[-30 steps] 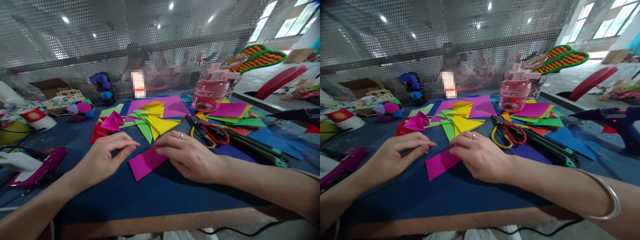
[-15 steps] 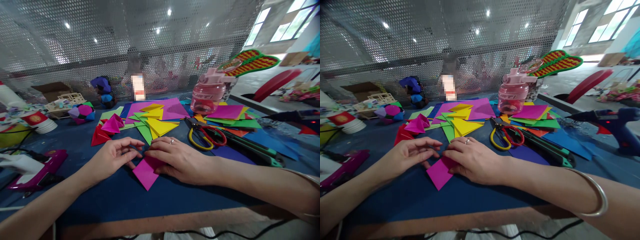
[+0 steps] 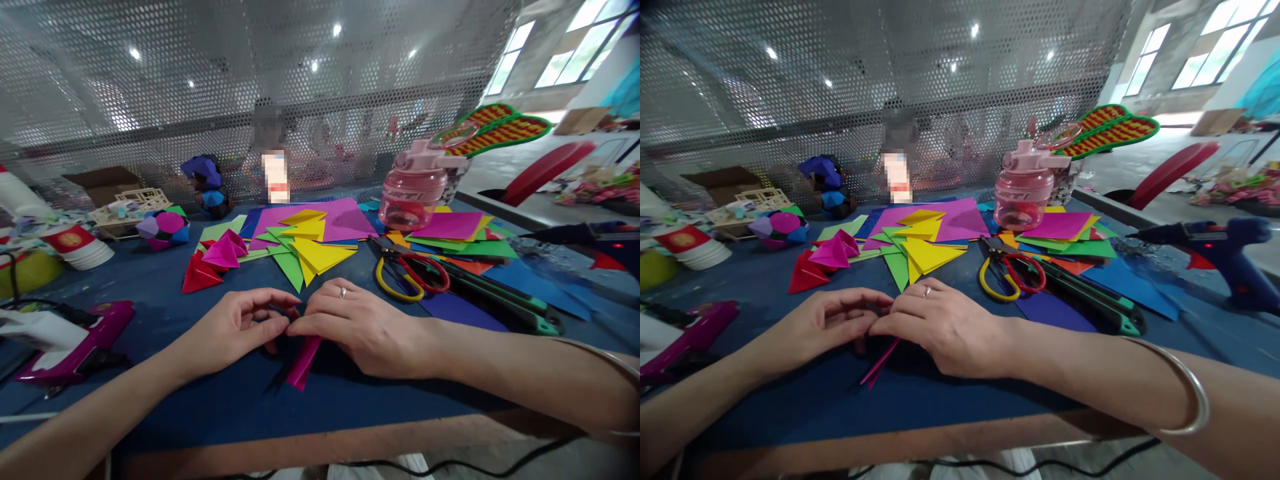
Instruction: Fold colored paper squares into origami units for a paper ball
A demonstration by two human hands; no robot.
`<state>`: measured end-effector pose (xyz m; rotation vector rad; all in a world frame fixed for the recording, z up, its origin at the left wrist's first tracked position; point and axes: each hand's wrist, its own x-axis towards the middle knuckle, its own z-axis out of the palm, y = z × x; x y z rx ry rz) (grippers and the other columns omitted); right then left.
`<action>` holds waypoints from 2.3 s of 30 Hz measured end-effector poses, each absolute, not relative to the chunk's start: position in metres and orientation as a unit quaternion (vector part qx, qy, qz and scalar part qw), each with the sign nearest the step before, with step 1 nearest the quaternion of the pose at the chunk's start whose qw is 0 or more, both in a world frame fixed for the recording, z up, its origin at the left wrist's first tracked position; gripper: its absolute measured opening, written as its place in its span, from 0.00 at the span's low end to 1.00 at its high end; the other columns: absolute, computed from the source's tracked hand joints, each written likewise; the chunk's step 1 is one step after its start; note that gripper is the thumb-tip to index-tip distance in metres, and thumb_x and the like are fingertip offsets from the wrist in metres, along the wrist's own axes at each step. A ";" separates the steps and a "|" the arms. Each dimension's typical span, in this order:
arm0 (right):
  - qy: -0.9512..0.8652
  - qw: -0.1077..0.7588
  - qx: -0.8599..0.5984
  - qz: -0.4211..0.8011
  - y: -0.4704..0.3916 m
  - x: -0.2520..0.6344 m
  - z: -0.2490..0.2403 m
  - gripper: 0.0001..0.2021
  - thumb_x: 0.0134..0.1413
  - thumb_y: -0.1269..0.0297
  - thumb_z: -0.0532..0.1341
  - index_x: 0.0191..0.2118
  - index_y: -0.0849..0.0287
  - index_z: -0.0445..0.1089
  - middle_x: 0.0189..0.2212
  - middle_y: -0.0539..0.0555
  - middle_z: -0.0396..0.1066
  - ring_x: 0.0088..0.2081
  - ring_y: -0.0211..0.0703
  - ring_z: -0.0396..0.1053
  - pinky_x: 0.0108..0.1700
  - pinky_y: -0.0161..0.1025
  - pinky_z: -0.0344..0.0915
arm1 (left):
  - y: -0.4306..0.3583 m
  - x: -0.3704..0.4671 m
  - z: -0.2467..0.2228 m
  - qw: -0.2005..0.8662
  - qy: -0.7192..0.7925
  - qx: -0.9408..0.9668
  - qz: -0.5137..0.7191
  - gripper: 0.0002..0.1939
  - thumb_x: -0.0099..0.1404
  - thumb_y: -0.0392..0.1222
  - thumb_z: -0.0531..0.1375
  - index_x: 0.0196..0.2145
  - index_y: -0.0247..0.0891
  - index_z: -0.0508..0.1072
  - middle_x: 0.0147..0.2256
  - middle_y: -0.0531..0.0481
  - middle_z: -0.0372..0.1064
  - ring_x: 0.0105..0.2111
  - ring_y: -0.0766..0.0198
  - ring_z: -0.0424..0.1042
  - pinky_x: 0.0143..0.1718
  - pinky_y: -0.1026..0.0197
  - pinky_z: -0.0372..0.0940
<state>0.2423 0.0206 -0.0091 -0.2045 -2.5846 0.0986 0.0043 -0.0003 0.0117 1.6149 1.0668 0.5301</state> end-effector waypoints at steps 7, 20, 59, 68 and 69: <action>-0.957 0.266 -0.097 0.064 0.018 0.243 -0.009 0.23 0.57 0.80 0.53 0.59 0.65 0.61 0.48 0.59 0.72 0.50 0.46 0.66 0.53 0.45 0.59 | -0.009 0.001 0.018 0.628 0.352 0.662 0.207 0.37 0.59 0.47 0.69 0.62 0.46 0.59 0.61 0.46 0.59 0.58 0.54 0.64 0.51 0.59 0.65; -0.956 0.268 -0.101 0.058 0.016 0.243 -0.008 0.25 0.59 0.79 0.54 0.62 0.63 0.59 0.50 0.59 0.70 0.52 0.47 0.64 0.55 0.46 0.61 | -0.012 -0.001 0.013 0.636 0.340 0.656 0.222 0.32 0.65 0.35 0.62 0.63 0.50 0.56 0.66 0.46 0.51 0.63 0.53 0.58 0.55 0.57 0.64; -0.965 0.231 -0.109 -0.058 0.028 0.250 -0.007 0.16 0.65 0.63 0.56 0.54 0.66 0.66 0.46 0.61 0.74 0.48 0.48 0.71 0.51 0.45 0.65 | -0.010 -0.011 0.018 0.325 0.477 0.801 0.158 0.31 0.54 0.51 0.70 0.56 0.46 0.72 0.44 0.50 0.77 0.43 0.51 0.74 0.37 0.63 0.68; -0.961 0.246 -0.073 -0.100 0.026 0.255 -0.003 0.12 0.65 0.76 0.50 0.39 0.63 0.72 0.45 0.58 0.75 0.47 0.45 0.70 0.48 0.44 0.63 | -0.017 -0.007 0.019 0.289 0.440 0.839 0.138 0.42 0.47 0.59 0.72 0.59 0.50 0.66 0.54 0.50 0.71 0.51 0.49 0.70 0.50 0.55 0.66; -0.960 0.251 -0.083 -0.092 0.028 0.255 -0.004 0.12 0.63 0.77 0.51 0.40 0.63 0.72 0.44 0.57 0.75 0.46 0.44 0.70 0.48 0.44 0.62 | -0.016 -0.006 0.019 0.232 0.426 0.863 0.143 0.42 0.47 0.59 0.72 0.58 0.48 0.67 0.52 0.49 0.72 0.49 0.50 0.72 0.48 0.55 0.66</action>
